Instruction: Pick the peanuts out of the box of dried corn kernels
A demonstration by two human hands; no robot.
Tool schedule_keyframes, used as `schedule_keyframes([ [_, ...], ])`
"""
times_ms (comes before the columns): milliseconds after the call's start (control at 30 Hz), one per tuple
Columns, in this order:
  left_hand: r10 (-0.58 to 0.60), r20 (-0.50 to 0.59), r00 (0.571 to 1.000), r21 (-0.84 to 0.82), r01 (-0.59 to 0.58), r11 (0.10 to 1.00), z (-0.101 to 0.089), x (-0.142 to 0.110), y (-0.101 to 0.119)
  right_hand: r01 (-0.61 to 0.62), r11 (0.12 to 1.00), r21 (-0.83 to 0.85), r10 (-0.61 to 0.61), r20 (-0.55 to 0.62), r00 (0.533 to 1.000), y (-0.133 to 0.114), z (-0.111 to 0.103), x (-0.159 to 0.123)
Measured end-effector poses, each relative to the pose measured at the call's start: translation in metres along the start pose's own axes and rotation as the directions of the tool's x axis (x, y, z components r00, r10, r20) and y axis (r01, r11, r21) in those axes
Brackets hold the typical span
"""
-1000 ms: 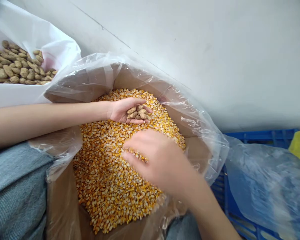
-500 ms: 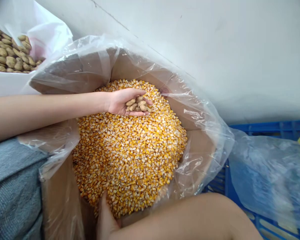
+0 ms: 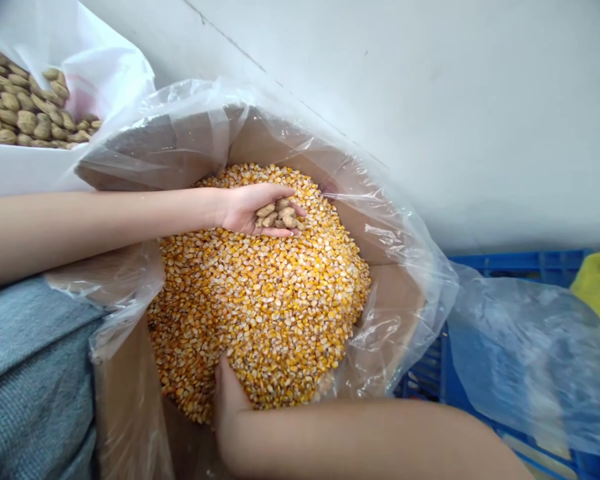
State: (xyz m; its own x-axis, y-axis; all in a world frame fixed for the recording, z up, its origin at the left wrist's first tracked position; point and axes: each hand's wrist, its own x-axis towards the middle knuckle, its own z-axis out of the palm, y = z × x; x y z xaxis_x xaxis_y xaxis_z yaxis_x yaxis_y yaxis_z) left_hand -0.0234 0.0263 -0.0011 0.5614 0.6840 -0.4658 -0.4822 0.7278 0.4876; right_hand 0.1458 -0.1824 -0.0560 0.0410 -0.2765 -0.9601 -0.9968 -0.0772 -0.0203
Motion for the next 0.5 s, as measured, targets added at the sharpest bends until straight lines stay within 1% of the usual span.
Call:
schedule_keyframes([
  [33,-0.003,-0.001,1.0,-0.003,0.003,1.0,0.0,0.0,0.0,-0.096,0.901,0.423,0.133,-0.059,0.989,0.002,0.007,-0.005],
  [67,-0.003,0.002,1.0,-0.008,0.003,1.0,0.001,0.0,0.0,-0.157,0.711,0.686,0.236,-0.023,0.971,0.002,0.012,-0.01],
  [100,-0.001,0.005,1.0,-0.013,0.001,1.0,0.001,0.0,-0.001,-0.224,0.542,0.81,0.308,0.056,0.95,0.001,0.017,-0.014],
  [133,0.0,0.005,1.0,-0.017,0.0,1.0,0.001,0.0,-0.001,-0.286,0.396,0.873,0.384,0.125,0.915,-0.001,0.022,-0.018],
  [200,-0.002,-0.006,1.0,-0.02,0.002,1.0,0.002,0.001,-0.001,-0.343,0.148,0.928,0.509,0.226,0.831,-0.008,0.03,-0.029],
  [233,-0.003,-0.014,1.0,-0.019,0.003,1.0,0.002,0.001,-0.001,-0.353,0.047,0.935,0.542,0.272,0.795,-0.012,0.034,-0.037],
  [267,-0.003,-0.019,1.0,-0.019,0.002,1.0,0.003,0.001,-0.001,-0.36,-0.025,0.933,0.57,0.309,0.762,-0.016,0.039,-0.045],
  [300,-0.001,-0.02,1.0,-0.017,0.0,1.0,0.003,0.001,-0.001,-0.369,-0.075,0.926,0.594,0.339,0.729,-0.02,0.045,-0.055],
  [333,0.004,-0.016,1.0,-0.013,-0.004,1.0,0.003,0.001,-0.001,-0.39,-0.116,0.913,0.626,0.373,0.685,-0.023,0.051,-0.065],
  [367,0.009,-0.01,1.0,-0.009,-0.009,1.0,0.003,0.0,-0.001,-0.41,-0.153,0.899,0.671,0.399,0.625,-0.026,0.059,-0.075],
  [400,0.014,-0.003,1.0,-0.004,-0.014,1.0,0.002,0.0,-0.001,-0.421,-0.181,0.889,0.723,0.411,0.556,-0.028,0.068,-0.085],
  [433,0.017,0.003,1.0,0.001,-0.017,1.0,0.002,0.0,-0.001,-0.421,-0.196,0.885,0.772,0.405,0.491,-0.03,0.077,-0.095],
  [467,0.021,0.006,1.0,0.004,-0.021,1.0,0.002,0.0,-0.001,-0.416,-0.194,0.889,0.816,0.381,0.434,-0.032,0.087,-0.106],
  [500,0.027,0.007,1.0,0.006,-0.027,1.0,0.002,0.0,-0.001,-0.407,-0.173,0.897,0.856,0.341,0.389,-0.034,0.098,-0.117],
])
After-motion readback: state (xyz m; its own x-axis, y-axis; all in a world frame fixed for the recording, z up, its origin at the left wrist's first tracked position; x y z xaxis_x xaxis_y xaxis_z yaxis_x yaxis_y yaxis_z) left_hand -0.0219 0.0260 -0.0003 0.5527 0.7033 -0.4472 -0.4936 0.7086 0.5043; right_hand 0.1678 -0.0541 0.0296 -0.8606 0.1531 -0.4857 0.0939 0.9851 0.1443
